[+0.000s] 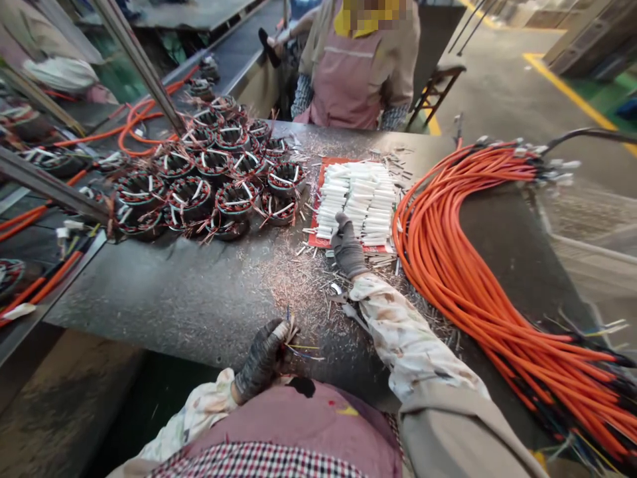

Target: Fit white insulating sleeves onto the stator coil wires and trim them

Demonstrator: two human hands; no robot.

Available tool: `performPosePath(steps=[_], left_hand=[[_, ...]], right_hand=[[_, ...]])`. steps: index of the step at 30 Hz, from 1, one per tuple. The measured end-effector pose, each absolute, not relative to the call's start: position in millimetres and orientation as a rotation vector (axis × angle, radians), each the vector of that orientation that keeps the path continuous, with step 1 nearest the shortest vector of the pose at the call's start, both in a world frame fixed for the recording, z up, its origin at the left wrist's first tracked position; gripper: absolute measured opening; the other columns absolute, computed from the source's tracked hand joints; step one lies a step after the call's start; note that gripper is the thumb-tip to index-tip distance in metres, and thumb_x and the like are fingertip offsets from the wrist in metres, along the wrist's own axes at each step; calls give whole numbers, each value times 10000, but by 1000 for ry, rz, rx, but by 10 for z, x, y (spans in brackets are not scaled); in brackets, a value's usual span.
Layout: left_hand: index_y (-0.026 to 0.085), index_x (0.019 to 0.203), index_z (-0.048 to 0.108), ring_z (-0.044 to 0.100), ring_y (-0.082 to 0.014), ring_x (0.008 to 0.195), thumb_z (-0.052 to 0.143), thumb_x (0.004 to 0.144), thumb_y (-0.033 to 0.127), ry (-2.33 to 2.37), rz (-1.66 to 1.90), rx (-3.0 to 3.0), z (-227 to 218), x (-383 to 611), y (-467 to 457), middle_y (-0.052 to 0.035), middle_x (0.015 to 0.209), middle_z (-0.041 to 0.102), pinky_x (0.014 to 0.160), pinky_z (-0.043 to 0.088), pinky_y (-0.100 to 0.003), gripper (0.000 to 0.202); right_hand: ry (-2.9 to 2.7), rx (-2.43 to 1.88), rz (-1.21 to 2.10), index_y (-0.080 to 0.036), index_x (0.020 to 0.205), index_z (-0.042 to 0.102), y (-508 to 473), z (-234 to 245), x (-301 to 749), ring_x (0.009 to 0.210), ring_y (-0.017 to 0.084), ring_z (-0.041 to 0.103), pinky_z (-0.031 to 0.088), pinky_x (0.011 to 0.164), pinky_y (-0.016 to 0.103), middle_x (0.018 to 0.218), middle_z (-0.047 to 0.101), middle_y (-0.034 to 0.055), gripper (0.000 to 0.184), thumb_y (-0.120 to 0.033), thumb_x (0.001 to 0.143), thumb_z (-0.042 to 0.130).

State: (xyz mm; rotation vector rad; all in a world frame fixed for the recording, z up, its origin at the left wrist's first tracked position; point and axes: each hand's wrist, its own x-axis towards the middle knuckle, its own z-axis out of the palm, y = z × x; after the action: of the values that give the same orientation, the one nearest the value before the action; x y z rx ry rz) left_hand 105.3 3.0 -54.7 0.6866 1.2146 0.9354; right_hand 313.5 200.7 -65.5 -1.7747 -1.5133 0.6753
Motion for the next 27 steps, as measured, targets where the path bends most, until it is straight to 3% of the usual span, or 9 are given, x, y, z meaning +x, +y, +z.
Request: performPosePath(steps=[4, 7, 17, 21, 24, 27], left_hand=[[173, 712, 609, 416, -91, 461, 698, 791, 671, 1059, 791, 584, -357, 1021, 24, 31, 575, 521, 443, 297, -227, 511], [186, 663, 517, 385, -76, 448, 729, 763, 647, 1004, 719, 533, -238, 1014, 7, 49, 551, 460, 433, 265, -212, 517], [190, 633, 464, 405, -77, 506, 795, 725, 586, 1019, 726, 486, -221, 984, -89, 55, 564, 418, 478, 304, -205, 524], [180, 676, 506, 424, -74, 517, 833, 709, 580, 983, 742, 453, -206, 963, -104, 44, 608, 475, 478, 320, -205, 517], [168, 740, 562, 382, -61, 483, 826, 740, 593, 919, 735, 438, -237, 947, -134, 49, 591, 470, 461, 288, -199, 500], [164, 931, 664, 372, -72, 483, 786, 733, 707, 828, 781, 386, -264, 943, -153, 48, 593, 479, 462, 294, -199, 590]], right_hand=[[-1086, -1325, 1213, -306, 1376, 485, 1585, -427, 3020, 860, 166, 650, 629, 842, 381, 1022, 627, -10, 575, -300, 833, 671], [-879, -1135, 1541, -322, 1251, 557, 1203, -210, 2853, 855, 159, 641, 659, 791, 373, 993, 615, -33, 557, -311, 753, 805], [-822, -1035, 1510, -346, 1256, 515, 846, -19, 2635, 821, 144, 613, 636, 677, 310, 983, 594, -42, 538, -316, 796, 792], [-1042, -944, 1512, -356, 1304, 498, 905, -6, 2710, 767, 137, 627, 598, 665, 295, 960, 616, -43, 499, -339, 876, 754], [-1283, -851, 1725, -310, 1347, 510, 955, -52, 2784, 828, 146, 663, 582, 784, 308, 955, 667, -24, 530, -324, 891, 779], [-1536, -630, 2162, -268, 1399, 496, 971, -166, 2785, 909, 176, 712, 563, 861, 332, 983, 719, 15, 585, -382, 902, 783]])
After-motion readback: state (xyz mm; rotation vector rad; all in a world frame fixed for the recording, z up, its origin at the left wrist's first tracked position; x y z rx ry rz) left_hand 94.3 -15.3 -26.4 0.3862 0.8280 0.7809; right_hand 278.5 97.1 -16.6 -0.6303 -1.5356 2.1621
